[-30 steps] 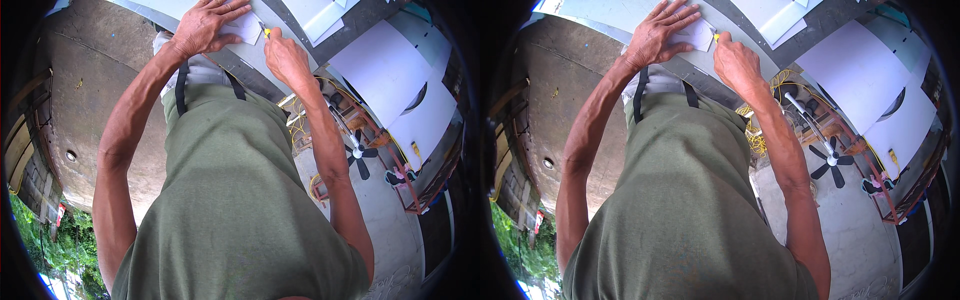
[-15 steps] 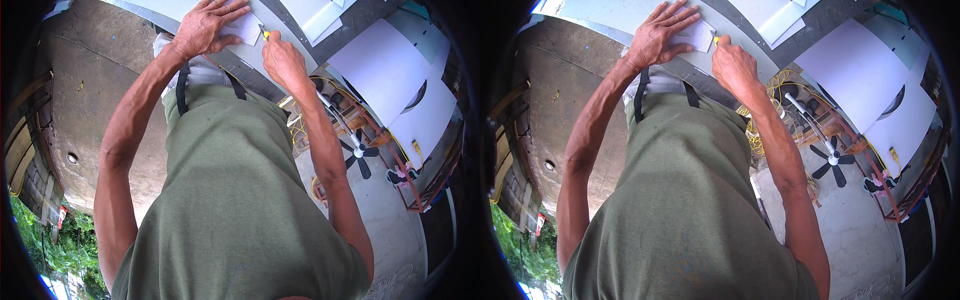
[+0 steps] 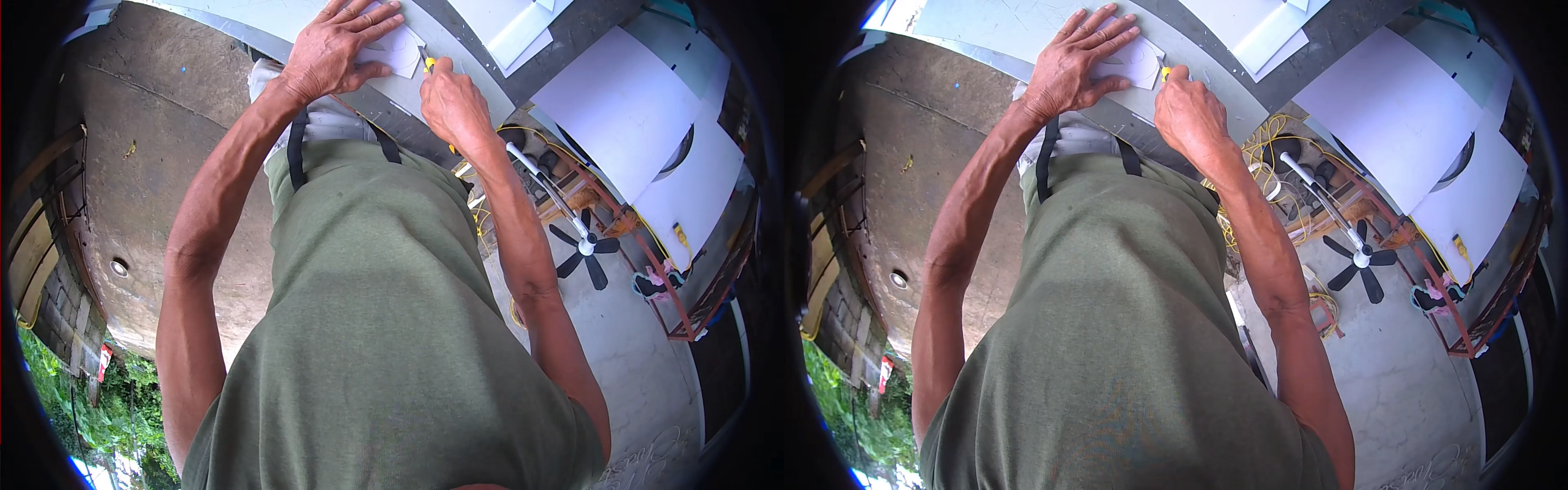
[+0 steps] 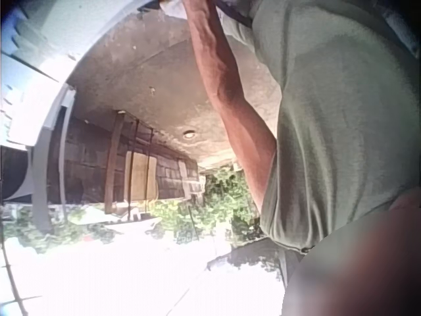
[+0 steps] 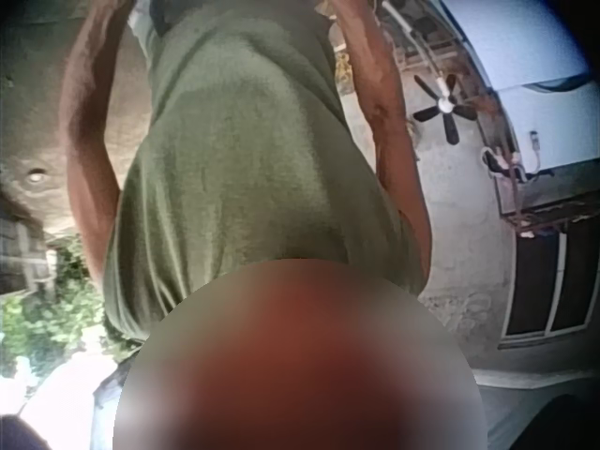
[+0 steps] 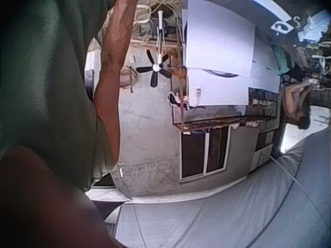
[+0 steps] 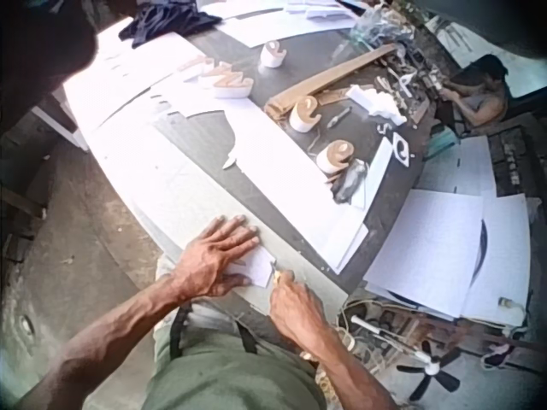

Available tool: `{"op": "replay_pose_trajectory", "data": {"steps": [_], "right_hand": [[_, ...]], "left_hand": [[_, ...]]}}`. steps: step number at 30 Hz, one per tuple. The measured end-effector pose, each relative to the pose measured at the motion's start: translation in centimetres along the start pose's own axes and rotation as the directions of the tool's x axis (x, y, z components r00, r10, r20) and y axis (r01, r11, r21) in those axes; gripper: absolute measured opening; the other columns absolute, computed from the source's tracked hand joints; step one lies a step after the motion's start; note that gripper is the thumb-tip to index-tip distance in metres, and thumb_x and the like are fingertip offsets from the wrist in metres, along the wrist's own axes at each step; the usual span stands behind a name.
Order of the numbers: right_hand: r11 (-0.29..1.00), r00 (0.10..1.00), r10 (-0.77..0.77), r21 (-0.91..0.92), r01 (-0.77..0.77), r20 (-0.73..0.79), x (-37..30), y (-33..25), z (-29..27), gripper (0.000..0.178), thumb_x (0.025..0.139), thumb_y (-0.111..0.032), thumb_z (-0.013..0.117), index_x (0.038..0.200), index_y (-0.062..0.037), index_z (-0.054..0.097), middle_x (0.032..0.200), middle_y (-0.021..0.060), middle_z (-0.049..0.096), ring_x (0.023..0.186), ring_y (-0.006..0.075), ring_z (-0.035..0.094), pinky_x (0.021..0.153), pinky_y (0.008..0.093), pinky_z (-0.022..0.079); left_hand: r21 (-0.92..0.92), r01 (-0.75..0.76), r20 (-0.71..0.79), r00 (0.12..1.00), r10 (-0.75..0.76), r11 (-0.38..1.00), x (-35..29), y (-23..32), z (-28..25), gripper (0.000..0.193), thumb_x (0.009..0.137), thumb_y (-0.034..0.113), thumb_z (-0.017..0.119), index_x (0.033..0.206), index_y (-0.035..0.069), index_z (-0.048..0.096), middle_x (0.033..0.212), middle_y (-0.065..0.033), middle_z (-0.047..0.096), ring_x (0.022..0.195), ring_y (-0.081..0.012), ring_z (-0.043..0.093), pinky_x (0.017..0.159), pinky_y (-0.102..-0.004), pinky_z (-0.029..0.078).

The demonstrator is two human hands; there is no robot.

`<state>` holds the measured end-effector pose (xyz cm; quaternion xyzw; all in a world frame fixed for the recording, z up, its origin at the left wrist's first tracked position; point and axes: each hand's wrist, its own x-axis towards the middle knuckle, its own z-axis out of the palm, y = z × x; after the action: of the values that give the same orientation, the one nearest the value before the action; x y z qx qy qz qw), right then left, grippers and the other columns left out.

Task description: Cutting a precise shape out of a sheet of vinyl using a utility knife.

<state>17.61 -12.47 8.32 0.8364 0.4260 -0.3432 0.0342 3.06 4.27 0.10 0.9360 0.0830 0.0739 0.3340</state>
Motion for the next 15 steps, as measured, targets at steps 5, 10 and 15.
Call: {"op": "replay_pose_trajectory", "data": {"steps": [5,10,15], "right_hand": [[0.982,0.992,-0.124,-0.144,0.126,0.023,0.5,0.9,-1.8,0.025,0.102,-0.022,0.054,0.102,0.0025,0.054,0.076,0.0285,0.07,0.077,0.0475,0.073,0.069,0.056,0.057],[0.919,0.956,-0.29,-0.264,0.292,0.047,2.2,2.5,-3.7,0.024,0.103,-0.024,0.054,0.103,0.0005,0.055,0.074,0.0254,0.07,0.074,0.0453,0.072,0.068,0.0545,0.057],[0.945,0.969,-0.235,-0.213,0.247,0.083,2.2,2.2,-2.5,0.026,0.102,-0.023,0.054,0.102,0.003,0.054,0.076,0.0284,0.07,0.077,0.0465,0.073,0.07,0.056,0.058]], "left_hand": [[0.105,0.098,-0.172,0.982,-0.079,0.99,-1.0,0.9,1.7,0.073,0.083,0.053,0.08,0.143,0.017,0.062,0.161,-0.0011,0.046,0.154,-0.0267,0.033,0.129,-0.0493,0.022],[0.153,0.195,-0.206,0.965,-0.162,0.969,-1.8,2.5,2.3,0.07,0.087,0.057,0.073,0.148,0.025,0.058,0.161,0.0015,0.047,0.154,-0.0247,0.032,0.13,-0.0478,0.022],[0.174,0.158,-0.219,0.969,-0.118,0.972,-1.9,2.0,2.7,0.064,0.09,0.058,0.069,0.148,0.034,0.057,0.161,0.003,0.046,0.154,-0.025,0.033,0.129,-0.0481,0.022]]}}
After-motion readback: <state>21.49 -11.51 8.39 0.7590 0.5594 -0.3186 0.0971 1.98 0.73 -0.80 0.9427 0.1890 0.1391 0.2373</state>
